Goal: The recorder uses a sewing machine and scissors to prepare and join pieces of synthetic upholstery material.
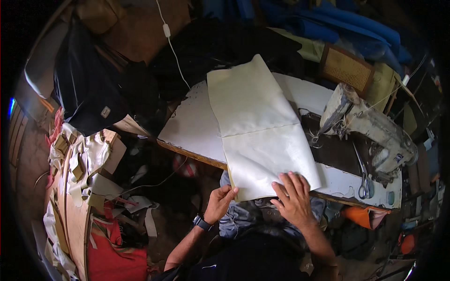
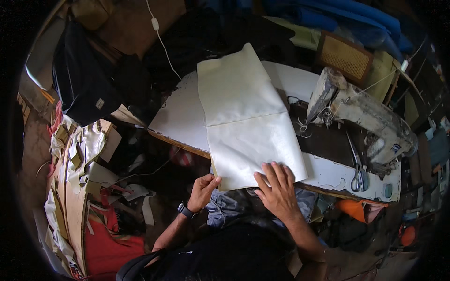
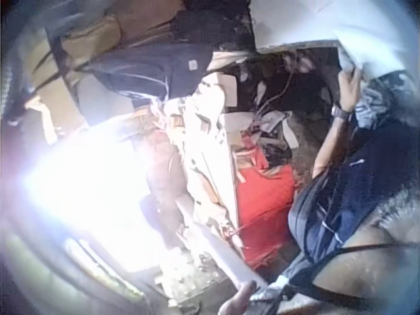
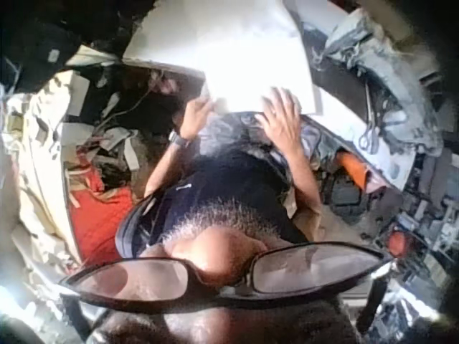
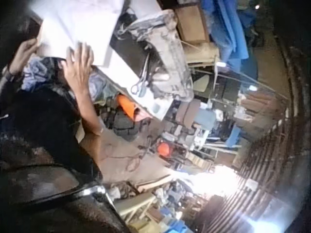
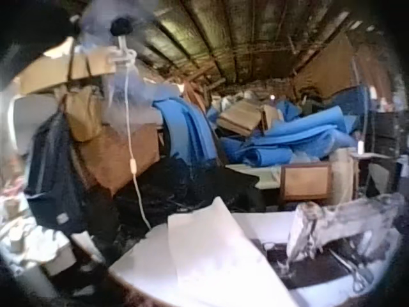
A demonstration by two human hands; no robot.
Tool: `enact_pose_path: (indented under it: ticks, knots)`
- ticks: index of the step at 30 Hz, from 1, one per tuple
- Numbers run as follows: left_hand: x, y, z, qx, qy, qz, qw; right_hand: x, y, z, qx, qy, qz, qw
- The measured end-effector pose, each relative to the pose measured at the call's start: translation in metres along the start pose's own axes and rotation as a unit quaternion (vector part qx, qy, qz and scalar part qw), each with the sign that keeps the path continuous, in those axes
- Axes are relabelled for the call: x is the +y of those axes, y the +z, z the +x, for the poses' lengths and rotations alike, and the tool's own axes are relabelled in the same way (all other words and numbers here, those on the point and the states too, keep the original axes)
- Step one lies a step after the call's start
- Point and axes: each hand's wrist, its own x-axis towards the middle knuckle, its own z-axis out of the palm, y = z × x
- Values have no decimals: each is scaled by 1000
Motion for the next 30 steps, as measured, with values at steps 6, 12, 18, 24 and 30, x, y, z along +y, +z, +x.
enact_pose_path:
  ticks: [6,12,18,24,30]
  knots:
    - [33,3,4,-42,141,73,986,0,-13,26,-21,-4,34,999]
    - [58,20,8,-78,254,118,957,-19,-31,43,3,-84,192,978]
    - [63,18,0,-129,302,174,928,-8,-26,45,-6,-60,296,953]
    - [54,39,-12,-101,311,299,896,-31,-35,104,-109,130,388,906]
    - [57,37,-10,-93,345,266,895,-22,11,140,-156,112,223,956]
